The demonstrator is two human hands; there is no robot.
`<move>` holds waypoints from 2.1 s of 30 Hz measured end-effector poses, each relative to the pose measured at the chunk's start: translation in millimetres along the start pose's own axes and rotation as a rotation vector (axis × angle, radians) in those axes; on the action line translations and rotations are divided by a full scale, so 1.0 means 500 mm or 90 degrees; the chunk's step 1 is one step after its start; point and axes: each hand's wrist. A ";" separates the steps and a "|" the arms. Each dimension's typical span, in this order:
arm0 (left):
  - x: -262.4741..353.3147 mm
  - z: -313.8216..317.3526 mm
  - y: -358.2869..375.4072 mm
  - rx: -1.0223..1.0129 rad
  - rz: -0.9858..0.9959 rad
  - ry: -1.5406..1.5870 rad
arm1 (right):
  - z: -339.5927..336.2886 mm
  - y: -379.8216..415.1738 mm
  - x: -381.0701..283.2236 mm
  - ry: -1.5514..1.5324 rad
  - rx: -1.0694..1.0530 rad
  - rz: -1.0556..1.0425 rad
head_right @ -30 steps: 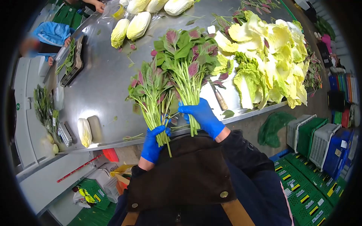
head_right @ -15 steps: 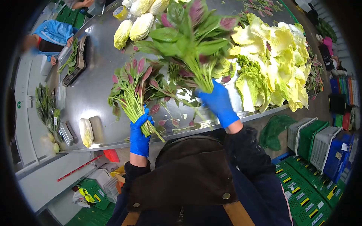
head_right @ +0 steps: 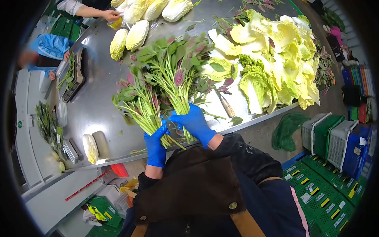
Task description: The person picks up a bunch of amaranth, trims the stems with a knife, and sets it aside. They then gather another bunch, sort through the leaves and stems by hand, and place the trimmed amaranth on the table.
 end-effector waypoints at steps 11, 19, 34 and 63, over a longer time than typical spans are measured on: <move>-0.022 0.017 0.012 -0.062 -0.063 0.060 | 0.010 -0.006 0.005 -0.049 -0.038 0.007; -0.036 0.001 -0.011 -0.093 -0.248 0.197 | 0.012 0.040 -0.009 -0.104 -0.025 -0.036; 0.044 -0.075 -0.031 -0.011 -0.185 0.130 | -0.186 -0.060 -0.099 0.404 0.207 -0.203; 0.128 -0.031 0.014 0.098 -0.075 0.263 | -0.020 -0.010 -0.181 -0.203 -0.192 0.085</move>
Point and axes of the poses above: each hand's wrist, its own y-axis away from the middle knuckle, its own z-axis out of the palm, x = y × z, and after that the axes turned 11 degrees about x, right-handed
